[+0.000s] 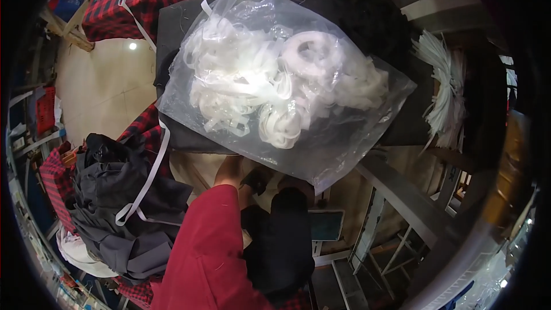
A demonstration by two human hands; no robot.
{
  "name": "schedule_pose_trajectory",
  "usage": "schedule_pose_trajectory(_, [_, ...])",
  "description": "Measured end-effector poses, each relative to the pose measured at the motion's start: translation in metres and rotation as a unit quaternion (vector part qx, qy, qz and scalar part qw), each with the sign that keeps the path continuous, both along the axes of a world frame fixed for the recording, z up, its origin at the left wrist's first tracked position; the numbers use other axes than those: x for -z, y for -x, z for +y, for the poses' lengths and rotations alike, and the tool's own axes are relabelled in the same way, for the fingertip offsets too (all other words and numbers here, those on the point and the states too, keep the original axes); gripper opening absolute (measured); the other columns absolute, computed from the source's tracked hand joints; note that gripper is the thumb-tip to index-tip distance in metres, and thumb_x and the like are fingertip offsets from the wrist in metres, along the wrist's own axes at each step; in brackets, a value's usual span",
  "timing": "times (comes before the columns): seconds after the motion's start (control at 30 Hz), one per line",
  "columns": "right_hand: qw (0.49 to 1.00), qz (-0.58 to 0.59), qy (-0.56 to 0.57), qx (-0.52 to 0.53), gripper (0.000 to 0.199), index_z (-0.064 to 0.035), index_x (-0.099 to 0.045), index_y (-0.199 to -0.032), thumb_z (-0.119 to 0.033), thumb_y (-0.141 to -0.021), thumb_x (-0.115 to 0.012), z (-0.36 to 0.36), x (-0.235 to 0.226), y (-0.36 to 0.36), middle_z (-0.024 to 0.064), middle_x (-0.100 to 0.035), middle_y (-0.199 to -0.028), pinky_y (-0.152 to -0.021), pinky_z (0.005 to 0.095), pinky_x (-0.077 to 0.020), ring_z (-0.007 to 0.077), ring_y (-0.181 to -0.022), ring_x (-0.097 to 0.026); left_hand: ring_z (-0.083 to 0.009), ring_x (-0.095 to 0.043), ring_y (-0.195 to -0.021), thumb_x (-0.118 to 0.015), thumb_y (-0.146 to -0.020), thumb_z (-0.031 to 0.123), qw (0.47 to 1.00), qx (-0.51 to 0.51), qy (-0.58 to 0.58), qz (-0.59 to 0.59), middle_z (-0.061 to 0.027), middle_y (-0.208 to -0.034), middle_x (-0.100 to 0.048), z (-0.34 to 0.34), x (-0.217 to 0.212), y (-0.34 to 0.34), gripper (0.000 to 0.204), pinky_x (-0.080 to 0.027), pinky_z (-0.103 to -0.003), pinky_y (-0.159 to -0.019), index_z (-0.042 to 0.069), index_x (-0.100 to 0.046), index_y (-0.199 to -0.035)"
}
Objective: The person is seen assembling blue fabric straps by threading them through plastic buckles on a workbench.
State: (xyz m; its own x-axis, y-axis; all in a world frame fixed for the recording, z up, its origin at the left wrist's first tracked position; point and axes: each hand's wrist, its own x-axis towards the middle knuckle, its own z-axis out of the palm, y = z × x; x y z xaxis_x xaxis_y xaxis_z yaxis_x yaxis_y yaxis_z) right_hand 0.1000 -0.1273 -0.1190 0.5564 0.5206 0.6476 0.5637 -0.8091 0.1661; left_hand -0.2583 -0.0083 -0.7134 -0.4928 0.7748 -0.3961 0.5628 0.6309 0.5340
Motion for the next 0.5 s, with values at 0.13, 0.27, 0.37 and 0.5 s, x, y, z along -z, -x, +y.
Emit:
schedule_pose_trajectory(0.13, [1.0,0.01,0.003,0.005,0.024,0.0063,-0.063,-0.095,-0.015,-0.09,-0.052,0.007,0.0,0.01,0.0208,-0.064,-0.089,-0.073,0.0361,-0.048,0.0306,-0.08,-0.061,-0.0342,-0.041,-0.121,-0.044,-0.087,0.029,0.999,0.012,-0.032,0.03,-0.0173,-0.13,-0.045,-0.016,0.019,0.001,0.045,-0.036,-0.043,-0.098,0.011,-0.046,-0.128])
schedule_pose_trajectory(0.27, [0.9,0.109,-0.083,-0.415,0.025,0.0058,-0.063,-0.095,-0.016,-0.091,-0.051,-0.028,0.002,-0.074,0.0206,-0.064,-0.09,-0.074,0.0368,-0.0474,0.0311,-0.08,-0.061,-0.0334,-0.04,-0.122,-0.043,-0.088,0.032,0.996,0.035,-0.077,0.036,-0.0155,-0.131,-0.045,-0.01,0.029,-0.017,0.046,-0.034,-0.044,-0.099,0.012,-0.044,-0.129])
schedule_pose_trajectory(0.37, [0.898,0.104,-0.072,-0.422,0.026,0.0056,-0.063,-0.095,-0.017,-0.091,-0.051,-0.022,-0.003,-0.022,0.0202,-0.064,-0.09,-0.075,0.0368,-0.0472,0.031,-0.08,-0.061,-0.0329,-0.039,-0.123,-0.042,-0.089,0.034,0.991,0.044,-0.104,0.064,-0.0141,-0.132,-0.044,-0.017,0.036,-0.013,0.047,-0.033,-0.044,-0.1,0.012,-0.043,-0.13])
schedule_pose_trajectory(0.5, [0.998,0.008,0.022,0.057,0.027,0.0058,-0.063,-0.095,-0.018,-0.091,-0.051,0.036,0.004,0.033,0.0196,-0.065,-0.086,-0.072,0.0353,-0.0481,0.0296,-0.077,-0.061,-0.0321,-0.038,-0.124,-0.041,-0.09,0.037,0.984,0.057,-0.123,0.115,-0.0123,-0.134,-0.044,-0.055,0.048,0.012,0.049,-0.031,-0.044,-0.101,0.013,-0.042,-0.132])
